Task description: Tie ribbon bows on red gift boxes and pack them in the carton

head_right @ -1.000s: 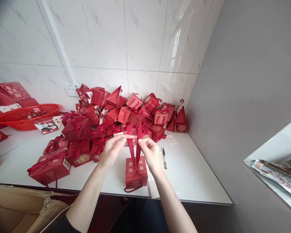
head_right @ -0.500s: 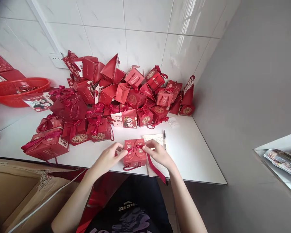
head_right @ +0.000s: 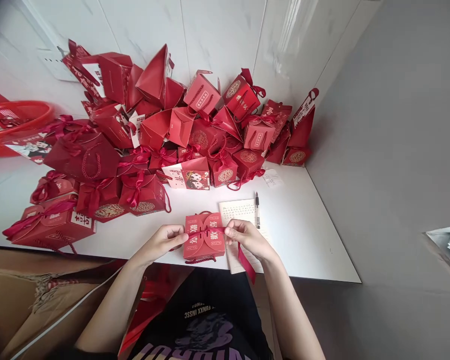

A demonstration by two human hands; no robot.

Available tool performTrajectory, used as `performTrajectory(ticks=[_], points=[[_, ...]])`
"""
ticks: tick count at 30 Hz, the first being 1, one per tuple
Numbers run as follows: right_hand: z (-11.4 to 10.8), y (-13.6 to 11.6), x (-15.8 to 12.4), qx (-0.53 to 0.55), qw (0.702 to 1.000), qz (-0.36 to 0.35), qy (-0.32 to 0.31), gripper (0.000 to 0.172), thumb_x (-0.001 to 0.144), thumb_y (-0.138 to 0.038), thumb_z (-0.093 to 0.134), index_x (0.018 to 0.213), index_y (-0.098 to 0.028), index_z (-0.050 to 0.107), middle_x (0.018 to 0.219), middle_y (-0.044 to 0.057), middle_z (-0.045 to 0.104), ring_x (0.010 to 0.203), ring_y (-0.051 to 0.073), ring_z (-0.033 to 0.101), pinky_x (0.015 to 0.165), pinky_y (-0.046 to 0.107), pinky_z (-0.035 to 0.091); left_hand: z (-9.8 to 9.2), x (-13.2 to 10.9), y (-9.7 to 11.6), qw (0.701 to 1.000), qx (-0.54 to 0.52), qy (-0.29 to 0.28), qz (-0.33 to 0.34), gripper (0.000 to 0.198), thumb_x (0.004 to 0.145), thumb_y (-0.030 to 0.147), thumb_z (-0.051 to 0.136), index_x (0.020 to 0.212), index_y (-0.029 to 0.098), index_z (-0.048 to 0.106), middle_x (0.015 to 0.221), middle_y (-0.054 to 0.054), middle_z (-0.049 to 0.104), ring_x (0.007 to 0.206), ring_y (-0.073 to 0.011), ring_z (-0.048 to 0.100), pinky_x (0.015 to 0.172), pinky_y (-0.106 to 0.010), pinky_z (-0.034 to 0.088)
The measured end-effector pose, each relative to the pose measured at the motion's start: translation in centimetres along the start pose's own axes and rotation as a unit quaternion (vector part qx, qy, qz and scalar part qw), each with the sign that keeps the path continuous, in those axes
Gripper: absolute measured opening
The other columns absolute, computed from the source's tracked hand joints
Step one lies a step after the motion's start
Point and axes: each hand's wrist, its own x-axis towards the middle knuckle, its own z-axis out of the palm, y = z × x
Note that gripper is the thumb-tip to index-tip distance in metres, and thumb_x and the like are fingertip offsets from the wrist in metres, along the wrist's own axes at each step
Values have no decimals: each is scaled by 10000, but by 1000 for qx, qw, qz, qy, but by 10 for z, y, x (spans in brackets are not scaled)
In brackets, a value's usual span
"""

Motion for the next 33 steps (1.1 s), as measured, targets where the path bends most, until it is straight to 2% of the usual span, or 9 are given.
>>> performTrajectory(ticks=[6, 9, 14, 20, 23, 25, 27, 31, 33], points=[[-7, 3, 1, -55, 998, -1, 6, 429, 712, -551, 674, 617, -175, 492, 552, -54, 449, 525, 95, 378, 531, 238, 280, -3, 2, -11, 998, -53, -10, 12, 449, 722, 535, 608, 575, 168, 394, 577, 42, 402, 546, -85, 355, 517, -216, 278], [-10, 5, 3, -85, 996, -16, 11, 433, 715, -550, 669, 600, -179, 478, 535, -70, 374, 506, 86, 306, 505, 237, 226, -6, 5, -18, 998, -49, -21, 27, 491, 715, 560, 604, 562, 177, 338, 566, 50, 355, 526, -73, 301, 500, -215, 237], [-13, 8, 5, -90, 995, -32, 7, 441, 720, -564, 652, 591, -182, 473, 555, -61, 386, 518, 92, 310, 516, 242, 236, -10, 9, -25, 995, -64, -68, 29, 514, 714, 566, 600, 561, 188, 288, 527, 70, 270, 483, -58, 230, 483, -223, 174], [-9, -8, -3, -71, 996, -41, -24, 351, 785, -496, 624, 648, -182, 548, 609, -29, 468, 568, 116, 409, 548, 252, 328, -8, -4, 4, 1000, 9, -20, 8, 384, 815, 488, 497, 617, 180, 382, 611, 36, 348, 574, -99, 342, 544, -235, 289], [0, -25, -9, -53, 993, -92, -53, 254, 819, -415, 619, 706, -188, 619, 821, 40, 615, 778, 174, 560, 706, 301, 435, -6, -11, 23, 999, 35, -5, 18, 339, 843, 443, 469, 635, 180, 419, 624, 31, 387, 598, -111, 390, 573, -237, 329], [9, -34, -11, -51, 990, -111, -68, 185, 830, -363, 620, 761, -197, 661, 1020, 72, 649, 989, 218, 579, 843, 344, 444, -5, -14, 32, 999, 45, -6, 21, 327, 850, 429, 464, 639, 180, 438, 611, 32, 416, 588, -112, 415, 571, -234, 342], [19, -38, -10, -54, 989, -118, -69, 144, 837, -336, 619, 815, -209, 686, 1107, 74, 653, 1081, 230, 568, 912, 367, 434, -4, -16, 38, 997, 69, 14, 15, 314, 854, 424, 464, 655, 181, 457, 597, 36, 436, 569, -110, 424, 553, -228, 343], [38, -32, -4, -92, 985, -149, -4, 143, 842, -331, 613, 882, -228, 703, 956, 51, 704, 906, 200, 639, 838, 347, 489, -2, -22, 43, 988, 128, 84, 6, 198, 868, 395, 466, 878, 206, 525, 708, 30, 557, 628, -124, 501, 569, -217, 382], [46, -26, -1, -124, 975, -174, 55, 139, 838, -326, 617, 871, -229, 711, 889, 46, 703, 835, 192, 642, 793, 338, 507, -1, -25, 45, 985, 150, 86, 7, 192, 884, 380, 442, 942, 222, 534, 754, 29, 600, 644, -127, 530, 585, -217, 402]])
